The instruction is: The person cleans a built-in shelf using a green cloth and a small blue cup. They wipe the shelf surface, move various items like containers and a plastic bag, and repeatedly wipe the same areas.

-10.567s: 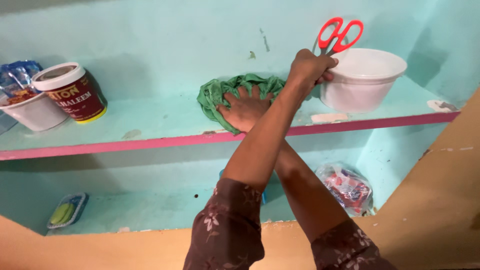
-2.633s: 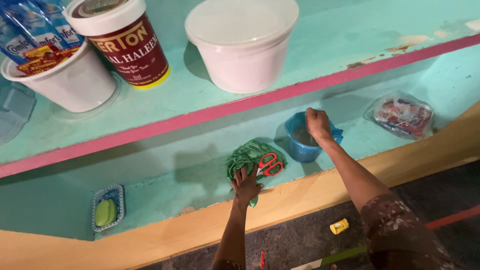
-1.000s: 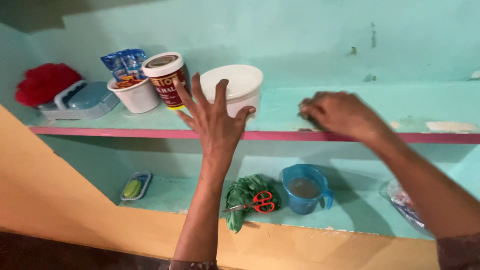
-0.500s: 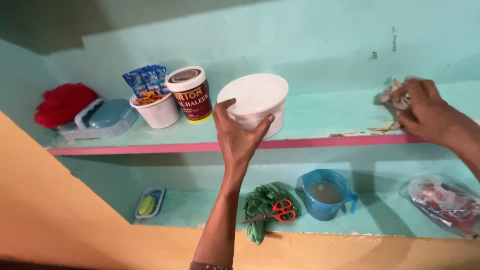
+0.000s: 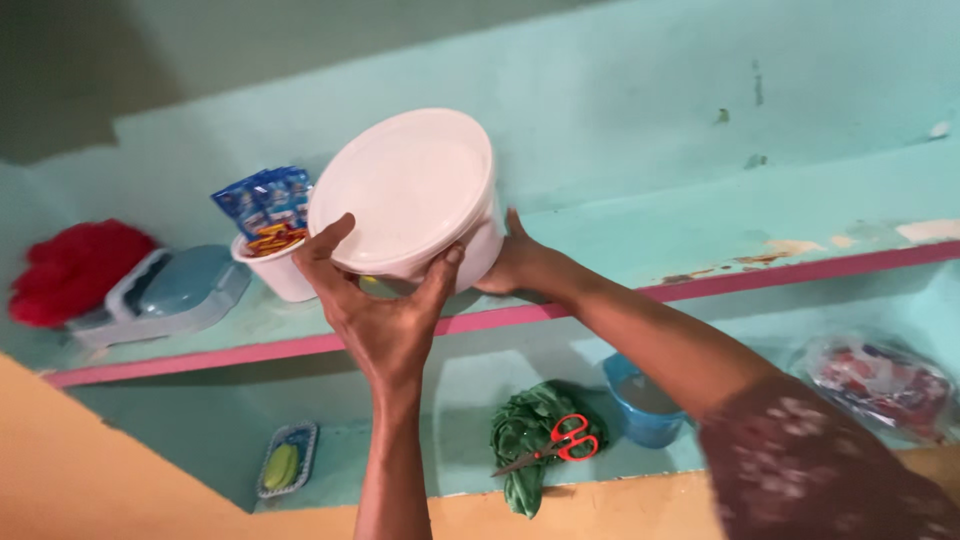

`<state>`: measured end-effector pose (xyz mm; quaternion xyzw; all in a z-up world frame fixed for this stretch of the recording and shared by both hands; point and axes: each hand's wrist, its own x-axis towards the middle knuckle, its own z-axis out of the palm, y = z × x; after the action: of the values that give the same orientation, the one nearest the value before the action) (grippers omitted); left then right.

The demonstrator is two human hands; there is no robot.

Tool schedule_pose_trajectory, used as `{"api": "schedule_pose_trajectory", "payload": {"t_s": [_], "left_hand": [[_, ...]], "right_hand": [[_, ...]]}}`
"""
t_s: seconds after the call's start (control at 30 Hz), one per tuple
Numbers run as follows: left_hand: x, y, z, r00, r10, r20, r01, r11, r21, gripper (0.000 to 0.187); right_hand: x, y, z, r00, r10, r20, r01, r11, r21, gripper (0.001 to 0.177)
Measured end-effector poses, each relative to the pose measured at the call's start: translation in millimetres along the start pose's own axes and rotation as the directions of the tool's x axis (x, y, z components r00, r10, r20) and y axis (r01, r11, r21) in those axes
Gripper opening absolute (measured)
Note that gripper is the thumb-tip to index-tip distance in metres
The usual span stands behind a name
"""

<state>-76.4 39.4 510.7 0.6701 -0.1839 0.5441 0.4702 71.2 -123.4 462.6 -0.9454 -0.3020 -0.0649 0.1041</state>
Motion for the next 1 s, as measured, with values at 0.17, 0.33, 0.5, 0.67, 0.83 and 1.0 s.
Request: {"api": "schedule_pose_trajectory", "payload": {"t_s": [0.17, 0.33, 0.5, 0.67, 0.83, 1.0], "left_hand": [[-12, -6, 28, 0.997, -0.062, 0.035, 0.061, 0.998, 0.029, 0.084], [-19, -12, 62, 0.99, -0.089, 0.105, 0.079, 0.993, 0.092, 0.082], [-25, -11, 87, 0.98, -0.106, 0.168, 0.076, 0.982, 0.174, 0.083], [-32, -12, 93, 0.969, -0.167, 0.184, 0.119, 0.962, 0.247, 0.087], [-34, -14, 99, 0.971, -0.095, 0.218, 0.025, 0.952, 0.304, 0.094], [-35, -16, 102, 0.965, -0.112, 0.236, 0.007, 0.914, 0.405, 0.098]], "right_hand": [[-30, 25, -27, 0.982, 0.149, 0.112, -0.119, 0.964, -0.238, 0.064], [-147, 138, -67, 0.905, 0.424, 0.041, -0.389, 0.862, -0.326, 0.069], [-283, 306, -99, 0.697, 0.716, -0.028, -0.695, 0.666, -0.271, 0.076], [-332, 368, -114, 0.486, 0.862, -0.146, -0.863, 0.447, -0.233, 0.076], [-246, 278, -78, 0.722, 0.692, -0.007, -0.69, 0.72, -0.075, 0.075], [-178, 216, -59, 0.99, 0.14, -0.011, -0.138, 0.959, -0.248, 0.053]]}}
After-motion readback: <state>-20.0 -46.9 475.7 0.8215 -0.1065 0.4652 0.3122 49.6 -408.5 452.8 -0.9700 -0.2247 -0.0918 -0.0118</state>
